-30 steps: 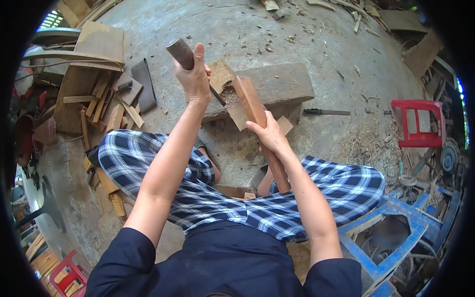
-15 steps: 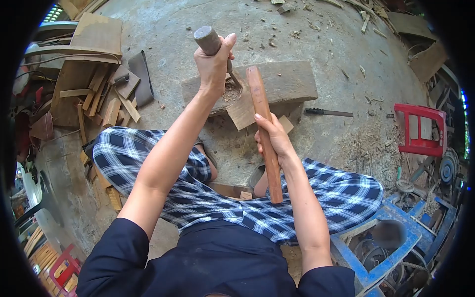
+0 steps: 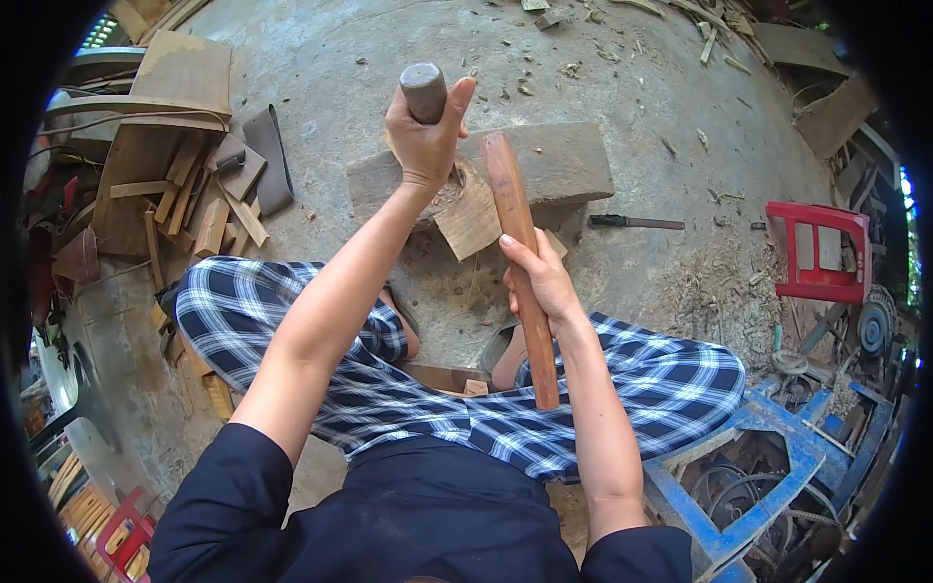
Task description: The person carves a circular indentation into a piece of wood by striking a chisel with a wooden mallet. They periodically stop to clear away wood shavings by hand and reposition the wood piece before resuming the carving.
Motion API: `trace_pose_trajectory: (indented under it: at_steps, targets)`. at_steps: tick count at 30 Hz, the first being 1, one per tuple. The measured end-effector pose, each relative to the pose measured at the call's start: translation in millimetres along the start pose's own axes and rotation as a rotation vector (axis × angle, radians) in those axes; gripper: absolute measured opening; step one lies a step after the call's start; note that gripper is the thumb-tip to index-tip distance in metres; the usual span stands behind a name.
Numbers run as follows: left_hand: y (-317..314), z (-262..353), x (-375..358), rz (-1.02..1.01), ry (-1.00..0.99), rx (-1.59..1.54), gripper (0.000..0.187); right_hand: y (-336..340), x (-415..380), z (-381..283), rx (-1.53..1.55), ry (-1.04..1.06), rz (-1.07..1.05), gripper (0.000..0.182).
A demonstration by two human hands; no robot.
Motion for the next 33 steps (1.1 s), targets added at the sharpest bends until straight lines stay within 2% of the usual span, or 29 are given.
trace_pose_trajectory:
  at_steps: [3, 5, 8, 9, 11, 13, 14, 16, 19, 20, 22, 28, 33]
  targets:
    - [-5.7, -4.7, 3.1, 0.003, -0.01, 0.021, 0.04, 2.7, -0.6, 2.3, 0.002, -0.018, 0.001, 0.055]
    - [-9.3, -4.8, 4.0, 0.002, -0.032, 0.04, 0.037, 3.9, -0.4, 1.6, 0.004, -0.008, 0.022, 0.042]
    - [-12.1, -3.9, 8.2, -0.027, -0.015, 0.015, 0.031, 5.1, -1.0, 0.5, -0.016, -0.017, 0.017, 0.041]
    - [-13.6, -4.8, 8.8, -0.078, -0.012, 0.017, 0.029, 5.1, -1.1, 0.3, -0.013, -0.017, 0.017, 0.041]
    - [-10.6, -6.6, 11.4, -0.133, -0.01, 0.022, 0.028, 4.4, -1.0, -2.8, -0.017, 0.011, 0.005, 0.054]
    - [-26.1, -9.7, 9.6, -0.42, 0.048, 0.13, 0.028, 6.8, -0.1, -2.4, -0.025, 0.016, 0.003, 0.055]
    - [-20.8, -6.3, 11.3, -0.42, 0.046, 0.133, 0.028, 7.5, 0.3, -3.3, -0.039, 0.024, 0.001, 0.055]
    - [-28.9, -17.0, -4.7, -0.668, 0.289, 0.167, 0.022, 7.6, -1.6, -5.6, -0.045, 0.031, 0.007, 0.056]
    - [-30.7, -9.8, -8.3, -0.752, 0.217, 0.2, 0.026, 7.4, -5.5, -11.5, -0.058, 0.043, 0.015, 0.056]
    - [-30.5, -9.4, -10.4, -0.748, 0.217, 0.198, 0.026, 7.8, -7.3, -13.0, -0.057, 0.047, 0.02, 0.057]
    - [-24.4, -2.3, -6.2, -0.633, 0.108, 0.331, 0.041, 6.6, -10.6, -16.9, -0.061, 0.058, 0.016, 0.057]
    - [-11.5, 0.4, -10.3, -0.468, 0.099, 0.362, 0.043, 5.8, -17.8, -20.9, -0.069, 0.085, 0.019, 0.058]
    - [-8.2, 1.4, -11.8, -0.429, 0.095, 0.34, 0.043, 5.1, -19.4, -23.7, -0.069, 0.105, 0.022, 0.059]
Point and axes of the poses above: each hand's wrist, its own x-axis towards the middle knuckle, its own y-axis out of the back of the hand, z = x × y, the point moved 10 cm from there along x, towards the middle knuckle, and after that the axes turned 13 degrees about x, right-handed, at the moved point
